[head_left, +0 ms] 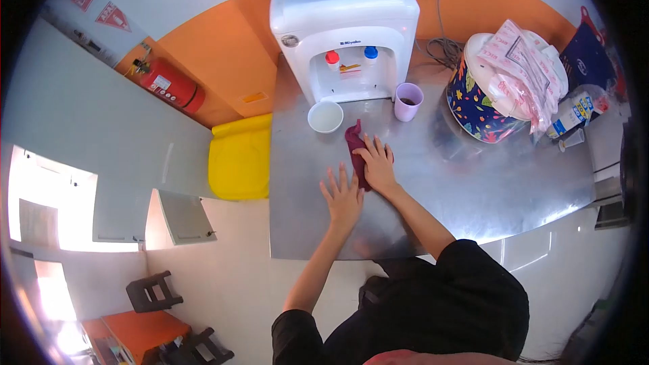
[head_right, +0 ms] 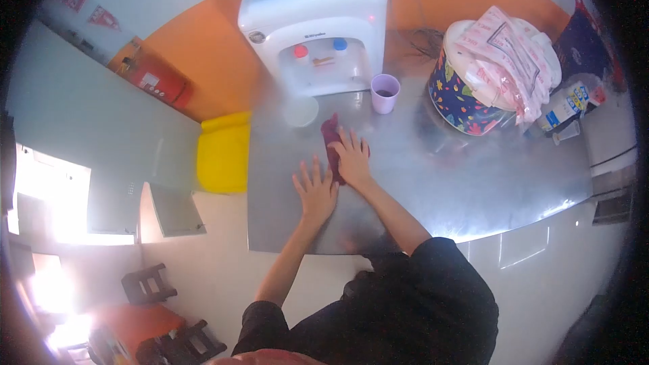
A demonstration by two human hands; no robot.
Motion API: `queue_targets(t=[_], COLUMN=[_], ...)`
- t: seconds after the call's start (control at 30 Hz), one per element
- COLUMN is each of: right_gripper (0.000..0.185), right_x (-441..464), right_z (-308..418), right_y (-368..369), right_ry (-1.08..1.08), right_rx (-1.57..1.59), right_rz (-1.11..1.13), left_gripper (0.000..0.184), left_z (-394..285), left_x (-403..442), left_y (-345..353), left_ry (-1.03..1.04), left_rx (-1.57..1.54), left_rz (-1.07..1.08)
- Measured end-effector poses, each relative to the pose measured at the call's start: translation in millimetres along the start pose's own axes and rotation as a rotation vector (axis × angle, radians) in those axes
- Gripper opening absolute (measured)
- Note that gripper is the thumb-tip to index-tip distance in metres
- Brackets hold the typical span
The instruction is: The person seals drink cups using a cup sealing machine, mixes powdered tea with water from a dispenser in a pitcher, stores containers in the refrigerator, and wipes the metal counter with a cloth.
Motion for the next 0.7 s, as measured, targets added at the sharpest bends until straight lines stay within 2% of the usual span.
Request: queue_targets(t=[0.1, 0.17, 0.23, 0.33, 0.4, 0.47, 0.5, 0.53, 0.57, 0.6, 0.67, 0.7], right_gripper=[0.039, 0.04, 0.041, 0.039, 0.037, 0.036, 0.035, 0.035, 0.034, 0.035, 0.035, 0.037], right_x=[26, 38, 45, 40, 20, 7, 3, -7, -19, -51, -104, -128], right_z=[-13, -25, -18, -31, -9, -12, 23, 59, 95, 124, 175, 212], right_y=[3, 4, -11, -7, -31, -24, -39, -35, -33, 0, 40, 63], right_ry=[0.092, 0.201, 0.236, 0.325, 0.438, 0.191, -0.143, -0.197, -0.238, 0.123, 0.004, 0.01], right_rx=[-0.023, -0.005, -0.018, 1.112, 1.041, 0.81, 0.404, 0.491, 0.58, 1.042, 1.218, 1.51], right_rz=[-0.025, 0.037, 0.027, 0.184, 0.444, 0.441, 0.327, 0.452, 0.585, 1.057, 1.363, 1.55], left_gripper=[0.033, 0.026, 0.02, 0.013, 0.014, 0.011, 0.01, 0.008, 0.01, 0.011, 0.015, 0.017], left_z=[1, 6, 33, 80, 121, 138, 139, 131, 112, 76, -21, -56], left_x=[-24, -44, -69, -135, -207, -294, -346, -407, -477, -544, -638, -663], left_y=[-31, -57, -66, -91, -74, -52, -25, 9, 58, 96, 129, 116], left_ry=[0.01, 0.036, -0.13, -0.38, -0.753, -0.987, -1.111, -1.265, -1.533, -1.796, -2.206, -2.253], left_rx=[-0.144, -0.26, -0.364, -0.436, -0.629, -0.498, -0.413, -0.322, -0.487, -0.674, -0.865, -0.743], left_rz=[0.036, 0.075, -0.026, -0.284, -0.382, -0.451, -0.419, -0.388, -0.344, -0.315, -0.377, -0.26])
Point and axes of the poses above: each hand's wrist, its own x-axis towards the middle knuckle, its own y-axis out of the palm, z = x × y, the point moved 9 cm from there along x, towards the middle knuckle, and after that the axes turned 6 degrees about x, right-handed, at the moved point
